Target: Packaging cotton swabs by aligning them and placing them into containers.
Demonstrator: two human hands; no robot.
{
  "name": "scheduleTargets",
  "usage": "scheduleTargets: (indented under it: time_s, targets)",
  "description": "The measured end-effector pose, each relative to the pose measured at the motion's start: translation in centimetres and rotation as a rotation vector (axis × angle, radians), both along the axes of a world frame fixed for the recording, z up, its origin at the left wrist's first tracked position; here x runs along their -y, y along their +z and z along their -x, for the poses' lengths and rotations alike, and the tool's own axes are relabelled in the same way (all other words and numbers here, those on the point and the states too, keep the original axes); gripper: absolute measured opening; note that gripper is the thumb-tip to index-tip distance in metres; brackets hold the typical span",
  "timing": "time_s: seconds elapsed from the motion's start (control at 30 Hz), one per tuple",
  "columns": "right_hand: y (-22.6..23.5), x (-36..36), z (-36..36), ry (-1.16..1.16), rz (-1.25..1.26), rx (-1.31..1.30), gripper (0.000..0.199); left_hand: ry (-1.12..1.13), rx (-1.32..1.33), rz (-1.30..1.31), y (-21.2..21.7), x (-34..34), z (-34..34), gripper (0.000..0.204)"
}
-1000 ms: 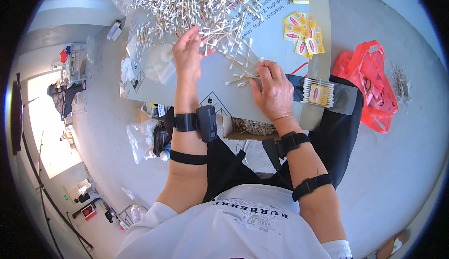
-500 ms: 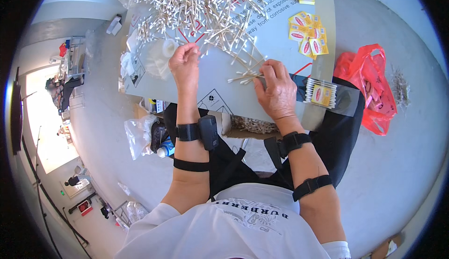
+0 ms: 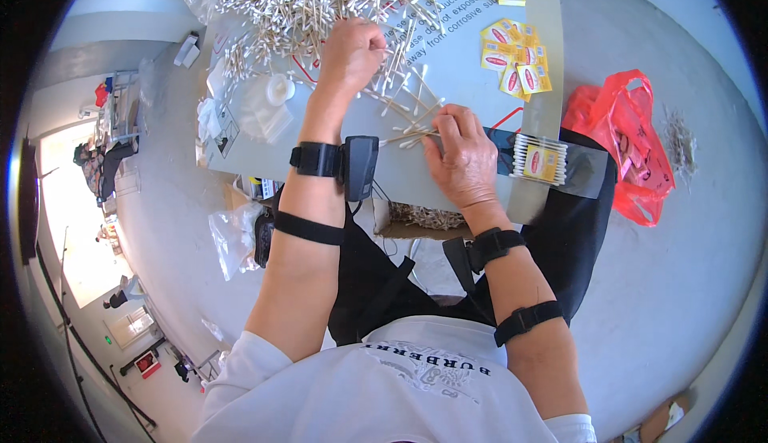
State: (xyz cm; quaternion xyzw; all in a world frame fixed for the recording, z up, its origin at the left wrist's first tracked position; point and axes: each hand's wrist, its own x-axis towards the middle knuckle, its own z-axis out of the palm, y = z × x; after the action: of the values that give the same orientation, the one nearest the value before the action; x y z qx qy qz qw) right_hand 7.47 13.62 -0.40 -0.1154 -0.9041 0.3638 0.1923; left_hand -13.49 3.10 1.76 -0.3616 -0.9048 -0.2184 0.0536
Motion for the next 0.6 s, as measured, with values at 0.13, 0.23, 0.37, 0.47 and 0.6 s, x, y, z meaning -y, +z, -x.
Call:
scheduleTargets:
  time_s: [0.13, 0.23, 0.37, 0.47, 0.6]
  targets:
    - [0.2, 0.0, -0.1, -0.004, -0.002, 0.019, 0.029, 0.073, 0.146, -0.092, 0.2, 0.9, -0.1, 0.011]
    - [-0.1, 0.0, -0.1, 0.0, -0.004, 0.005, 0.03, 0.106, 0.182, -0.118, 0.5, 1.4, 0.2, 0.012]
    - [0.0, 0.0, 0.0, -0.002, -0.013, 0.013, 0.03, -0.053, 0.013, -0.09, 0.7, 0.9, -0.3, 0.012]
    - [-0.1, 0.0, -0.1, 0.003, -0.015, 0.016, 0.03, -0.162, -0.053, -0.007, 0.1, 0.0, -0.2, 0.009]
    - [-0.1, 0.0, -0.1, -0.002, -0.011, -0.001, 0.029, -0.13, -0.061, -0.13, -0.5, -0.5, 0.1, 0.006]
